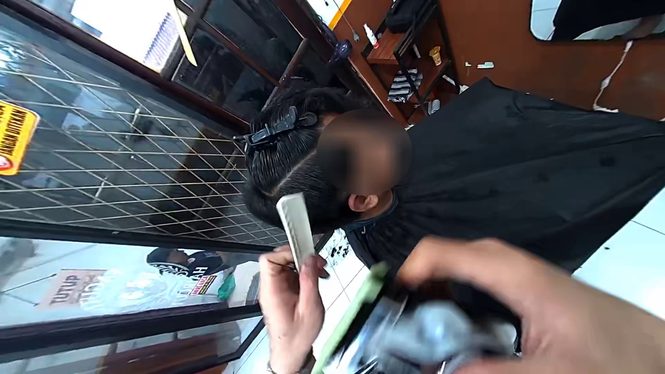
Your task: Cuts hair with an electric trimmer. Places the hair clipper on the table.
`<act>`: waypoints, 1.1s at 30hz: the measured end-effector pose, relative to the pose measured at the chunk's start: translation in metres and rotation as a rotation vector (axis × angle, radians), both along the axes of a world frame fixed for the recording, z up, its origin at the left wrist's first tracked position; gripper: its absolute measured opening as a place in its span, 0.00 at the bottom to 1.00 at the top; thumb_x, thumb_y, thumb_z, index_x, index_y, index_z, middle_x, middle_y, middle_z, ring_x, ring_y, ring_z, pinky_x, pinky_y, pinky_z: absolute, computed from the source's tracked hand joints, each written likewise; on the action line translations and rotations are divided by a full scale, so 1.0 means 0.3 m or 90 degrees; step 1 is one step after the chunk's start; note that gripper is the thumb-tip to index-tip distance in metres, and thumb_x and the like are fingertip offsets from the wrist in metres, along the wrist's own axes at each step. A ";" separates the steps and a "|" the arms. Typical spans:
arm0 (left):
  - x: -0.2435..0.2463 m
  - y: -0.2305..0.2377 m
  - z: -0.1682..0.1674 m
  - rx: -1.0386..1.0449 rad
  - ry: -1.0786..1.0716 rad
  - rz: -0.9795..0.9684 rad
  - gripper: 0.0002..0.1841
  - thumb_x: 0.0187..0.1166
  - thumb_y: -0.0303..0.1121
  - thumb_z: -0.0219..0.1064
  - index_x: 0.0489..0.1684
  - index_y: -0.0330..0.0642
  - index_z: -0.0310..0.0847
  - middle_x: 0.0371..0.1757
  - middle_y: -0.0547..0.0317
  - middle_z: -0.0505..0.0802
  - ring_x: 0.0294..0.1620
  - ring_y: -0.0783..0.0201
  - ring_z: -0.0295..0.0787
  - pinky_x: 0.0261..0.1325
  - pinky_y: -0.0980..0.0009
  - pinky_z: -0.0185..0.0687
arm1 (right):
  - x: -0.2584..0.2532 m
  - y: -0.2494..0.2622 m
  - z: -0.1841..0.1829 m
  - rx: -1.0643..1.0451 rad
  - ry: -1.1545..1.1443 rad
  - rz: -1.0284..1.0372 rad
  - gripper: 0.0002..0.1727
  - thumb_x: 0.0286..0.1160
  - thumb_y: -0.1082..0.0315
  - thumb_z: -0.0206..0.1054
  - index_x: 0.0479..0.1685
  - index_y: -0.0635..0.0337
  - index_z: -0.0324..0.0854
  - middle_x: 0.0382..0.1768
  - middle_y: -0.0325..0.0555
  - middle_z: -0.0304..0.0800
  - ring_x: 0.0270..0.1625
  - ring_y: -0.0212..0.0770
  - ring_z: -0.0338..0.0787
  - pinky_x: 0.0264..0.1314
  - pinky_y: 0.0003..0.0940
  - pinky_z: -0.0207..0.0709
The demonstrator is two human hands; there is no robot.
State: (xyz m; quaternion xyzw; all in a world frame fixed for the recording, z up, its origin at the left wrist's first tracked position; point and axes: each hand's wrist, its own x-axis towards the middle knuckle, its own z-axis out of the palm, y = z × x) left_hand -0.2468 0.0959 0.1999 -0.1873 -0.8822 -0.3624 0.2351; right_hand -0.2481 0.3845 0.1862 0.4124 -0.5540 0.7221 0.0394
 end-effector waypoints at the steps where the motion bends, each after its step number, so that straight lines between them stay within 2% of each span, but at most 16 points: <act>1: -0.016 -0.005 0.041 -0.094 0.034 0.052 0.08 0.88 0.34 0.61 0.54 0.39 0.75 0.44 0.67 0.88 0.39 0.81 0.87 0.43 0.82 0.88 | -0.023 0.019 -0.022 -0.039 -0.047 -0.023 0.19 0.75 0.52 0.73 0.52 0.58 0.81 0.36 0.30 0.86 0.39 0.17 0.85 0.40 0.12 0.81; 2: -0.038 -0.002 0.068 -0.180 0.058 0.100 0.11 0.85 0.33 0.62 0.50 0.31 0.79 0.42 0.60 0.88 0.38 0.80 0.87 0.43 0.82 0.87 | -0.052 0.029 -0.046 -0.086 -0.090 -0.052 0.18 0.76 0.52 0.71 0.52 0.55 0.81 0.34 0.27 0.86 0.36 0.17 0.85 0.36 0.13 0.82; 3: -0.053 0.005 0.080 -0.256 0.063 0.146 0.12 0.84 0.34 0.62 0.47 0.30 0.82 0.39 0.56 0.89 0.37 0.78 0.87 0.43 0.81 0.86 | -0.084 0.031 -0.071 -0.146 -0.143 -0.078 0.17 0.80 0.52 0.68 0.54 0.54 0.81 0.34 0.28 0.87 0.34 0.21 0.87 0.34 0.17 0.85; 5: -0.052 0.013 0.080 -0.351 0.046 0.185 0.13 0.82 0.35 0.62 0.44 0.33 0.86 0.35 0.53 0.90 0.34 0.75 0.85 0.40 0.80 0.81 | -0.148 0.013 -0.110 -0.248 -0.259 -0.128 0.14 0.87 0.54 0.58 0.57 0.52 0.78 0.38 0.33 0.88 0.36 0.28 0.91 0.37 0.25 0.90; 6: -0.039 0.012 0.076 -0.359 0.029 0.184 0.12 0.82 0.36 0.62 0.43 0.35 0.87 0.35 0.55 0.91 0.35 0.76 0.85 0.40 0.82 0.81 | -0.187 0.000 -0.131 -0.264 -0.290 -0.152 0.13 0.88 0.57 0.55 0.58 0.53 0.77 0.40 0.34 0.89 0.39 0.30 0.92 0.41 0.29 0.91; 7: -0.019 0.005 0.076 -0.339 0.005 0.174 0.12 0.82 0.36 0.62 0.44 0.37 0.88 0.36 0.58 0.90 0.35 0.79 0.84 0.39 0.84 0.80 | -0.226 -0.013 -0.156 -0.244 -0.295 -0.175 0.12 0.88 0.60 0.55 0.58 0.55 0.77 0.40 0.35 0.89 0.40 0.30 0.92 0.43 0.31 0.92; 9: 0.017 -0.018 0.089 -0.245 -0.026 0.130 0.11 0.82 0.36 0.65 0.44 0.36 0.87 0.38 0.63 0.91 0.36 0.81 0.88 0.39 0.84 0.86 | -0.290 -0.034 -0.200 -0.087 -0.247 -0.207 0.13 0.83 0.61 0.63 0.55 0.60 0.80 0.35 0.36 0.89 0.36 0.29 0.90 0.40 0.29 0.88; 12: 0.036 -0.060 0.108 -0.127 -0.008 0.088 0.08 0.82 0.30 0.66 0.46 0.35 0.87 0.42 0.68 0.93 0.39 0.81 0.89 0.43 0.82 0.89 | -0.349 -0.056 -0.205 0.206 -0.204 -0.158 0.20 0.79 0.50 0.69 0.54 0.57 0.83 0.32 0.38 0.89 0.34 0.33 0.88 0.38 0.36 0.82; 14: 0.029 -0.087 0.105 -0.094 0.010 0.093 0.09 0.83 0.27 0.63 0.47 0.32 0.87 0.43 0.68 0.92 0.38 0.81 0.88 0.44 0.83 0.87 | -0.366 -0.069 -0.178 0.315 -0.216 -0.159 0.22 0.81 0.47 0.68 0.55 0.56 0.81 0.32 0.40 0.87 0.34 0.36 0.86 0.39 0.40 0.79; 20: 0.026 -0.087 0.084 -0.090 0.013 0.135 0.11 0.83 0.26 0.61 0.51 0.29 0.88 0.43 0.66 0.93 0.39 0.83 0.87 0.46 0.85 0.85 | -0.379 -0.083 -0.115 0.345 -0.199 -0.180 0.22 0.80 0.46 0.68 0.54 0.55 0.81 0.31 0.38 0.85 0.33 0.34 0.85 0.37 0.38 0.78; 22: 0.016 -0.073 0.085 -0.092 0.042 0.136 0.11 0.82 0.26 0.63 0.51 0.28 0.88 0.44 0.65 0.94 0.41 0.83 0.89 0.48 0.84 0.86 | -0.374 -0.090 -0.104 0.325 -0.173 -0.187 0.21 0.80 0.46 0.68 0.56 0.54 0.80 0.32 0.38 0.86 0.34 0.33 0.86 0.38 0.37 0.79; 26: -0.008 -0.039 0.107 -0.116 0.118 0.147 0.11 0.81 0.25 0.65 0.50 0.25 0.88 0.45 0.62 0.95 0.44 0.83 0.90 0.51 0.85 0.86 | -0.375 -0.077 -0.090 0.380 -0.199 -0.188 0.22 0.80 0.45 0.68 0.54 0.55 0.81 0.29 0.37 0.83 0.31 0.35 0.84 0.35 0.38 0.77; 29: -0.042 -0.020 0.107 -0.170 0.168 0.175 0.11 0.80 0.27 0.67 0.49 0.25 0.89 0.44 0.56 0.94 0.44 0.82 0.88 0.50 0.87 0.84 | -0.363 -0.105 -0.091 0.293 -0.156 -0.205 0.21 0.79 0.47 0.69 0.55 0.55 0.80 0.32 0.38 0.85 0.34 0.34 0.86 0.38 0.38 0.80; 31: -0.062 -0.017 0.100 -0.270 0.167 0.203 0.13 0.82 0.31 0.67 0.49 0.28 0.91 0.43 0.48 0.95 0.46 0.75 0.89 0.53 0.82 0.82 | -0.358 -0.114 -0.098 0.258 -0.095 -0.177 0.22 0.79 0.49 0.70 0.60 0.56 0.80 0.39 0.40 0.89 0.42 0.34 0.89 0.46 0.37 0.84; 33: -0.059 -0.016 0.101 -0.350 0.118 0.198 0.13 0.83 0.34 0.66 0.48 0.31 0.93 0.42 0.46 0.95 0.46 0.66 0.89 0.52 0.75 0.80 | -0.357 -0.094 -0.113 0.310 -0.092 -0.157 0.19 0.79 0.50 0.70 0.56 0.54 0.81 0.35 0.39 0.87 0.39 0.35 0.88 0.42 0.39 0.81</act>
